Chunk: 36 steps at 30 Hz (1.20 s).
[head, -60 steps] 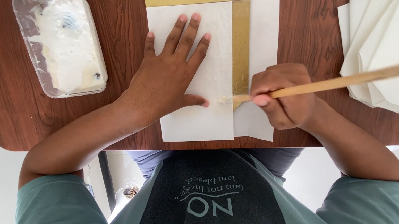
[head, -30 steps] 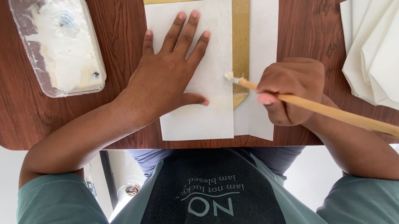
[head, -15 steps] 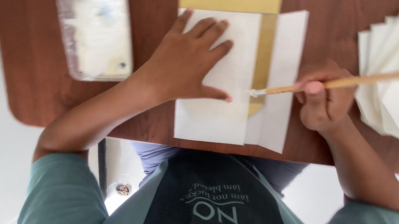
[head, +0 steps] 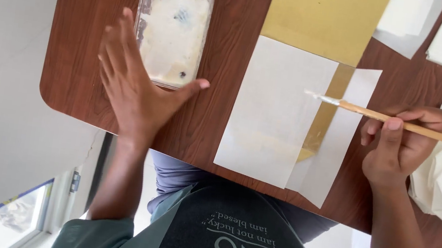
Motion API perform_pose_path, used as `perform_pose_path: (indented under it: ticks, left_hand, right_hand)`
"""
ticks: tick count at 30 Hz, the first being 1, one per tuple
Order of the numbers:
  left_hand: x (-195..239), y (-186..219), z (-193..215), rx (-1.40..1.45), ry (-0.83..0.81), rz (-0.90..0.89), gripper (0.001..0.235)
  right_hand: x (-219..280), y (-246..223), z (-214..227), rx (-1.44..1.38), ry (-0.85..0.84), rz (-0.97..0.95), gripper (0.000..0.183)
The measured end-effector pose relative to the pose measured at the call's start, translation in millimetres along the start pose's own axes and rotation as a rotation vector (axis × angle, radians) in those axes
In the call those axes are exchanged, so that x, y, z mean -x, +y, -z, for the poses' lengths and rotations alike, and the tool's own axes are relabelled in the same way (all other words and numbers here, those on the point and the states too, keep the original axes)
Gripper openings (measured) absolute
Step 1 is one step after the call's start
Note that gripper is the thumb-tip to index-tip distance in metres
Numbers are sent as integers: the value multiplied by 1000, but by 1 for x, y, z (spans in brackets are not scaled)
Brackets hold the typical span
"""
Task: Applying adhesive to paper sheets with a brush and folding them to construct paper bags.
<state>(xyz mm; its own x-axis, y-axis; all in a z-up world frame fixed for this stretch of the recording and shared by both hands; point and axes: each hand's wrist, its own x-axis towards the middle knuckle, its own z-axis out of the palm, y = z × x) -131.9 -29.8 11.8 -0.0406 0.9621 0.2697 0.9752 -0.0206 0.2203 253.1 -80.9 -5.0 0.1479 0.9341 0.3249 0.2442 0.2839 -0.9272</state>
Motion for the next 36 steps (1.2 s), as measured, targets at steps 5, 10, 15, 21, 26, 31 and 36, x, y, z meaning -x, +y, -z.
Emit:
perform_pose_path:
  ticks: [5,10,15,21,26,31,36]
  left_hand:
    - [24,9,-18,65,98,166,129]
    - [24,0,-19,151,60,158,120]
    - [42,-10,-8,223,-67,99,122]
    - [74,-14,-16,269,-68,10,130]
    - [72,-18,-13,415,-99,-6,128]
    - [67,-18,-9,483,-69,-15,121]
    - [67,-16,-9,432,-104,0,121]
  right_hand:
    - [-6,4,9,28,89,-36,23]
    - [-14,-15,11,24,49,-51,26]
    - [-32,-49,-19,60,-216,-83,24]
    - [-57,-47,-72,-9,-378,175,20]
    - [-74,-47,-115,11,-528,394,21]
    - [-82,-50,-143,220,-735,485,20]
    - [-76,-30,-134,140,-625,548,23]
